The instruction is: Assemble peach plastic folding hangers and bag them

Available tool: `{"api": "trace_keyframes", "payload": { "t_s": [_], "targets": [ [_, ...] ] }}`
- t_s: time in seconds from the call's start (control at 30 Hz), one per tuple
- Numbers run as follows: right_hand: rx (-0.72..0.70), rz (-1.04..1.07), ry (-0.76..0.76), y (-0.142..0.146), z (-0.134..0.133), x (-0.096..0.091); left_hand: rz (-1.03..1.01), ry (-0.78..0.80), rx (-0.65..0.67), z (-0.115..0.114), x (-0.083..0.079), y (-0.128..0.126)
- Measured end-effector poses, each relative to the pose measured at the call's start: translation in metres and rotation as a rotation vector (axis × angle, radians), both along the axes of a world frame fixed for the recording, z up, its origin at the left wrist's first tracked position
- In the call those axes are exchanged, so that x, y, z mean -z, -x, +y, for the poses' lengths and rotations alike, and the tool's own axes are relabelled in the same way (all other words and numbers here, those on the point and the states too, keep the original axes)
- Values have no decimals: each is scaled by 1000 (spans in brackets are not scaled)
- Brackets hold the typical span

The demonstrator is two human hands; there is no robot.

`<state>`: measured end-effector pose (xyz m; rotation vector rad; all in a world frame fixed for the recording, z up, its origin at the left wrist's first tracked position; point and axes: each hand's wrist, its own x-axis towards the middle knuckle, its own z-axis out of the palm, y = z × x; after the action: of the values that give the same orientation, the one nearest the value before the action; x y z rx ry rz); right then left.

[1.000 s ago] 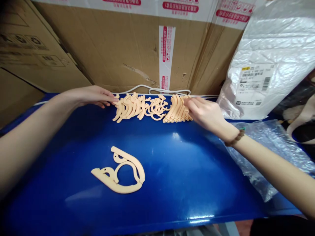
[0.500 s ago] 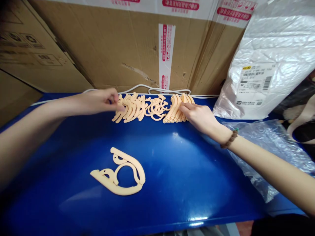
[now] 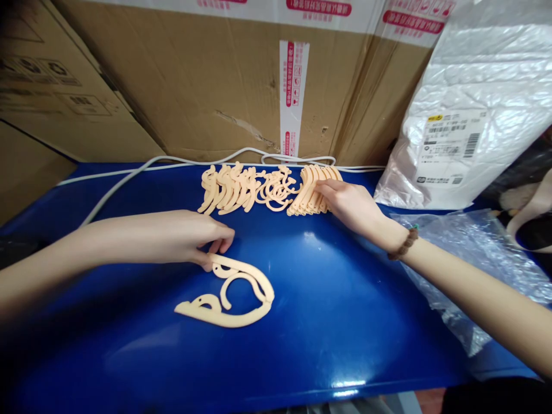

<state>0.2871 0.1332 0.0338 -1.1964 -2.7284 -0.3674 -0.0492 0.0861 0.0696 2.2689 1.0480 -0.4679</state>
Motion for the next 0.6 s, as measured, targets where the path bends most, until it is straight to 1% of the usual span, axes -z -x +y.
{"api": "trace_keyframes", "payload": {
  "t_s": [0.07, 0.13, 0.17, 0.23, 0.27, 0.33, 0.4, 0.47, 0.6],
  "targets": [
    [-2, 70, -33, 9, -7, -4, -56, 54, -5, 4, -2, -5],
    [-8, 195, 0, 24, -19, -11, -174, 147, -45, 8, 0, -13],
    [-15, 266, 78, 32, -27, -14, -253, 195, -86, 10, 1, -18],
    [-29, 399, 362, 49, -43, -20, -416, 263, -212, 13, 6, -27],
    [-28, 452, 480, 55, -49, -22, -486, 281, -289, 15, 8, -31],
    [-14, 556, 606, 63, -56, -27, -612, 303, -419, 16, 11, -38],
    [5, 630, 630, 65, -57, -31, -719, 319, -512, 16, 12, -43],
    [20, 660, 628, 63, -54, -33, -816, 319, -577, 14, 12, -48],
    [7, 685, 629, 65, -49, -36, -959, 346, -657, 10, 7, -56]
  ]
}}
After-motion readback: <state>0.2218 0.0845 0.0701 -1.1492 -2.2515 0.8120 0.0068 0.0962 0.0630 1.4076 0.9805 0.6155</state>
